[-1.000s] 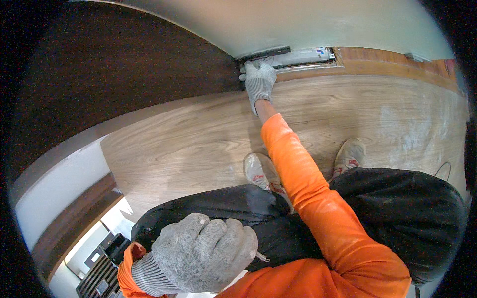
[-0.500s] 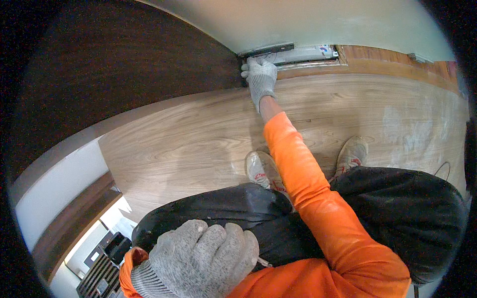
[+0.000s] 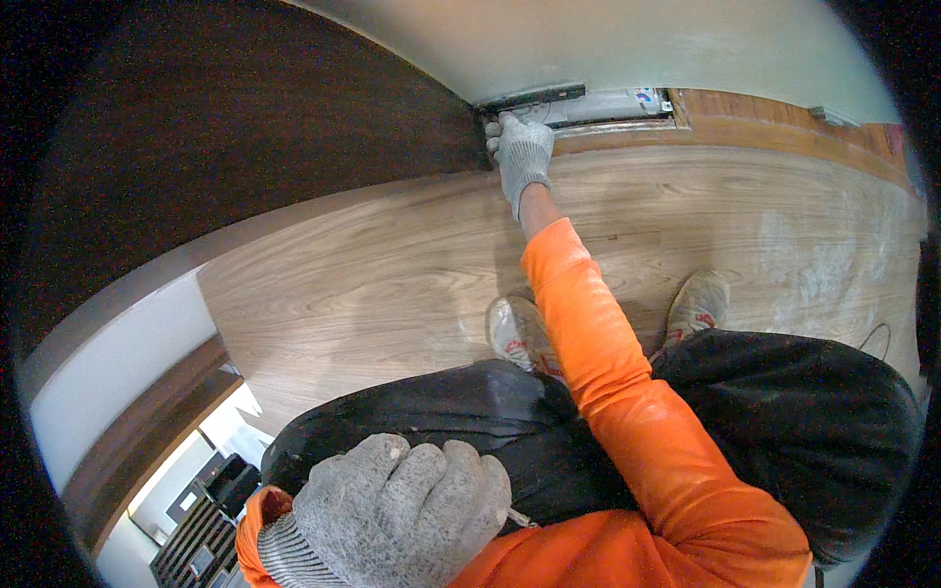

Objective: The person kneels on the floor to adjust a metal floor track mechanism using a screwdriver. After finishing the adjustment, the person stands up and, with the help of a coworker, lifts and carries a large frosted glass panel with a logo through the room.

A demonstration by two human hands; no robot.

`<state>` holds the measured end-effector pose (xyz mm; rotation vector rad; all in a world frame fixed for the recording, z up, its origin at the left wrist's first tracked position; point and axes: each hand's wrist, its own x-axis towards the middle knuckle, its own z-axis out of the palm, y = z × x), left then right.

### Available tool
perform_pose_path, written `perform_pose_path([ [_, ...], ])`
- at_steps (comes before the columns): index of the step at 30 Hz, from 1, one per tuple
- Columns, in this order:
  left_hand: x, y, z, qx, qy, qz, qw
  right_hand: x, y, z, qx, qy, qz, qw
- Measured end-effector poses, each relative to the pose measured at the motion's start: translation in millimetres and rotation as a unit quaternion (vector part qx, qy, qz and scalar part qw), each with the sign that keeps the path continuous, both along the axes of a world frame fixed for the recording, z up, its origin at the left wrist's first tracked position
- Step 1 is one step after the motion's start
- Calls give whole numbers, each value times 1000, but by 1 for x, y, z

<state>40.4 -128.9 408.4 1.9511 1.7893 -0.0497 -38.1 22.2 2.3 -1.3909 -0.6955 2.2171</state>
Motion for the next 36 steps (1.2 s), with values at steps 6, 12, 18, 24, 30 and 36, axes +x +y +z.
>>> perform_pose_path([
  [6, 0, 3, 0, 8, 5, -3, 1000, -3, -4, 3, 41, -46, -18, 998],
  [12, 3, 2, 2, 8, 28, 14, 999, 1, -2, 7, 72, -88, 41, 993],
  [18, 6, 5, 4, -32, 26, 34, 999, -5, -3, -8, 23, -60, 58, 996],
  [24, 4, 2, 3, -25, 19, 28, 999, -5, -16, -1, 179, -99, 4, 979],
  [30, 3, -1, 4, -11, 27, 13, 999, -6, -6, 5, 4, -58, 36, 998],
  [36, 0, 2, 3, -5, 36, 9, 999, -9, -11, -1, 45, -39, -14, 998],
])
